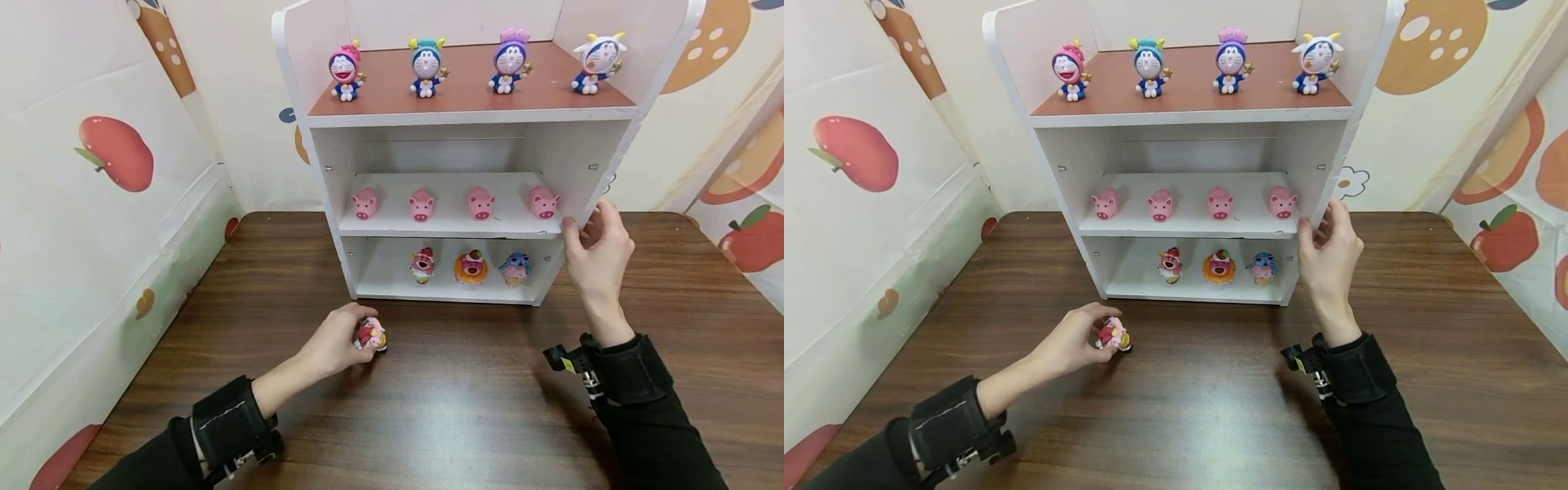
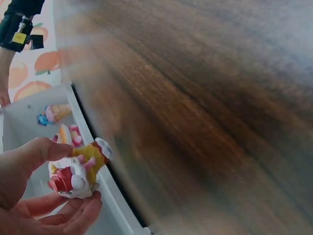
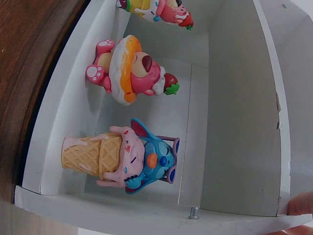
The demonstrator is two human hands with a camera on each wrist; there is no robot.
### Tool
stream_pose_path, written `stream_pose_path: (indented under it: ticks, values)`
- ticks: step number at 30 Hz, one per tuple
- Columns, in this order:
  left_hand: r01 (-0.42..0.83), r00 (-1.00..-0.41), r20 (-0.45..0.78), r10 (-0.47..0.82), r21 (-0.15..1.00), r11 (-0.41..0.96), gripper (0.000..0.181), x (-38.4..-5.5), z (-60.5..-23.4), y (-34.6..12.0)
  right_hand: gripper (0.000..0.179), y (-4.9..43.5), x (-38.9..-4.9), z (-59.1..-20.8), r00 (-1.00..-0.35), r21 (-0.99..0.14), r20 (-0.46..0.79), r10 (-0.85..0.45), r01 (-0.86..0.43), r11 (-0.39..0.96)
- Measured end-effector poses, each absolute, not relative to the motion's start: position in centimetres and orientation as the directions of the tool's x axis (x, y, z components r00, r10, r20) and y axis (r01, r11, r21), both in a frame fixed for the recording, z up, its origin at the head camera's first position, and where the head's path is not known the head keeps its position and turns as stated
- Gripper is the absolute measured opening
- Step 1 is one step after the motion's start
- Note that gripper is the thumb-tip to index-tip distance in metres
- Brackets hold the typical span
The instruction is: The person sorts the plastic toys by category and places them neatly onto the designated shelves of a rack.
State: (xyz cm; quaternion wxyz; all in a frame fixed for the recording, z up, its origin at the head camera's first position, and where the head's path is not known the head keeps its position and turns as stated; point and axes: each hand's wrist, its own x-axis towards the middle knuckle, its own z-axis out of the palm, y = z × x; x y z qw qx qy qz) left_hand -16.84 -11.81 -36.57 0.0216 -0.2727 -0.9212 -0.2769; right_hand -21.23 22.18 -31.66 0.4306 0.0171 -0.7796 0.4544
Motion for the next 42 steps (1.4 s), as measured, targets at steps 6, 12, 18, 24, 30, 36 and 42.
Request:
stream_pose_path:
  ticks: [6,12,18,24,30,36,42]
  values:
    - [0.539,-0.835,0.167,0.524,0.433,0.722,0.049,-16.9,-36.5,-10.8,0.037,22.3,-21.2,-31.8,-0.626,-0.691,0.689,0.365,-0.414,0.593]
    - [0.568,-0.81,0.135,0.57,0.419,0.708,0.051,-17.2,-36.6,-10.5,0.037,22.3,-21.3,-31.8,-0.628,-0.689,0.688,0.364,-0.408,0.599]
    - [0.596,-0.788,0.14,0.599,0.419,0.685,0.054,-17.4,-36.7,-10.5,0.037,22.3,-21.2,-31.6,-0.626,-0.688,0.69,0.363,-0.412,0.597]
    - [0.592,-0.795,0.161,0.585,0.414,0.691,0.055,-17.3,-36.9,-10.5,0.038,22.3,-21.2,-31.7,-0.626,-0.687,0.691,0.361,-0.416,0.595]
    - [0.551,-0.833,0.195,0.517,0.379,0.744,0.057,-16.8,-36.7,-10.1,0.038,22.3,-21.3,-31.7,-0.626,-0.689,0.691,0.362,-0.417,0.593]
    - [0.527,-0.85,0.232,0.473,0.334,0.782,0.05,-16.3,-36.6,-9.5,0.038,22.3,-21.3,-31.6,-0.623,-0.691,0.692,0.364,-0.425,0.585]
    - [0.526,-0.849,0.244,0.469,0.295,0.798,0.043,-16.2,-37.0,-9.3,0.037,22.3,-21.3,-31.6,-0.628,-0.693,0.689,0.362,-0.423,0.584]
